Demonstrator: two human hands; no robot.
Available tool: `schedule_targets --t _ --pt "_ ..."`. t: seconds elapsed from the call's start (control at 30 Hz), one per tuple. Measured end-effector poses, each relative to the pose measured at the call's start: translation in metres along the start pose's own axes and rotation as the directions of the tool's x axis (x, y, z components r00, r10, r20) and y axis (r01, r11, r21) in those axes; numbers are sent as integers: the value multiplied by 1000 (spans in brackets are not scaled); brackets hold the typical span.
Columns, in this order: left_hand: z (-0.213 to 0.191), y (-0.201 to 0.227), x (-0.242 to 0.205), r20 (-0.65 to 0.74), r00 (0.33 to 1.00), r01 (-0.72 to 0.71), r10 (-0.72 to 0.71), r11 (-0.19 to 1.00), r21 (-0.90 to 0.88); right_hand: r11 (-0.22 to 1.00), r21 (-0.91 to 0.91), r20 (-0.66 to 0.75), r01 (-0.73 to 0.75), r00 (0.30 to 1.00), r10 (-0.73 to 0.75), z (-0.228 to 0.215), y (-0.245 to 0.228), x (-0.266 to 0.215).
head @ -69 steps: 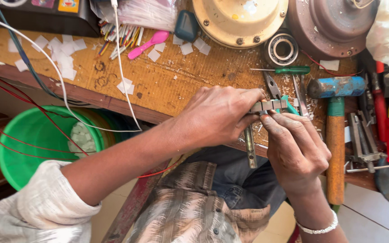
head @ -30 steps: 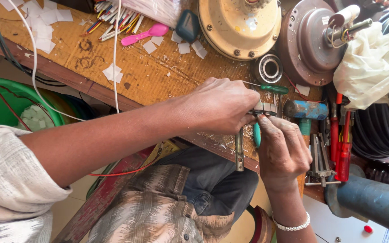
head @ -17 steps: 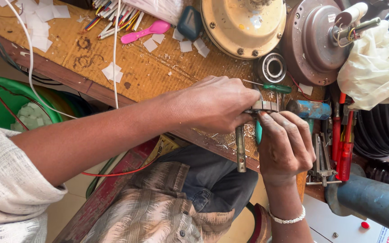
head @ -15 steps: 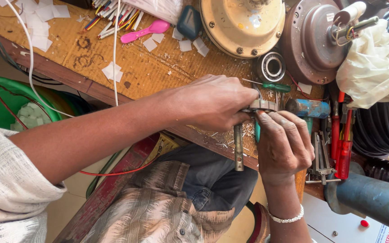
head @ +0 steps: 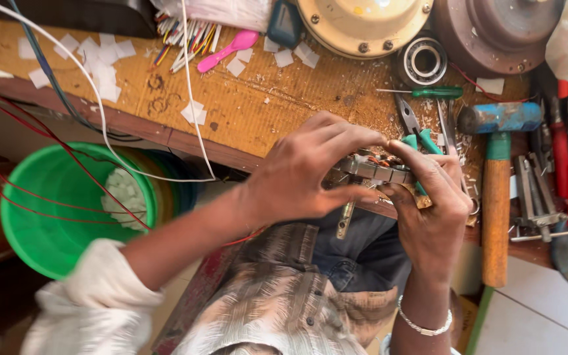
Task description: The person assembles a circular electrical component by inserting small white rectangular pieces into slots on a metal ring. They use pliers and a screwdriver to adjust and secure the pieces while working at a cluttered workbench.
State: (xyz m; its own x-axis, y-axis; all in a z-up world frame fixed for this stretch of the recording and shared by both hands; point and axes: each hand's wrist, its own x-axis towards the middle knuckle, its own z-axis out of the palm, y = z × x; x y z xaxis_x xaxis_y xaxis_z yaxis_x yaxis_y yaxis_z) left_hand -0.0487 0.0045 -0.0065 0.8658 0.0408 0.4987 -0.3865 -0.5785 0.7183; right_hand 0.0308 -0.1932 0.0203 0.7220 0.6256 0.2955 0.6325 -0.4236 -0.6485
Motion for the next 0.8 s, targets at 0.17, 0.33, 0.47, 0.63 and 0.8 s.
schedule_targets --t 0.17,0.33,0.47,0.63,0.8 --pt "21 -3 -21 -120 991 57 -62 997 -46 999 39 49 -34 998 32 -4 -3 -3" --pt "33 -1 -30 -194 981 24 -25 1000 -4 998 56 26 -20 999 19 0 -5 -9" --pt "38 3 -29 -228 974 10 0 999 42 998 67 11 -5 1000 5 2 -5 -12" --pt "41 3 -30 -246 969 -15 26 999 46 996 91 -5 14 1000 -13 4 1 -17" --pt "45 1 -34 -256 966 -17 29 999 46 992 123 0 5 1000 -5 5 2 -20"
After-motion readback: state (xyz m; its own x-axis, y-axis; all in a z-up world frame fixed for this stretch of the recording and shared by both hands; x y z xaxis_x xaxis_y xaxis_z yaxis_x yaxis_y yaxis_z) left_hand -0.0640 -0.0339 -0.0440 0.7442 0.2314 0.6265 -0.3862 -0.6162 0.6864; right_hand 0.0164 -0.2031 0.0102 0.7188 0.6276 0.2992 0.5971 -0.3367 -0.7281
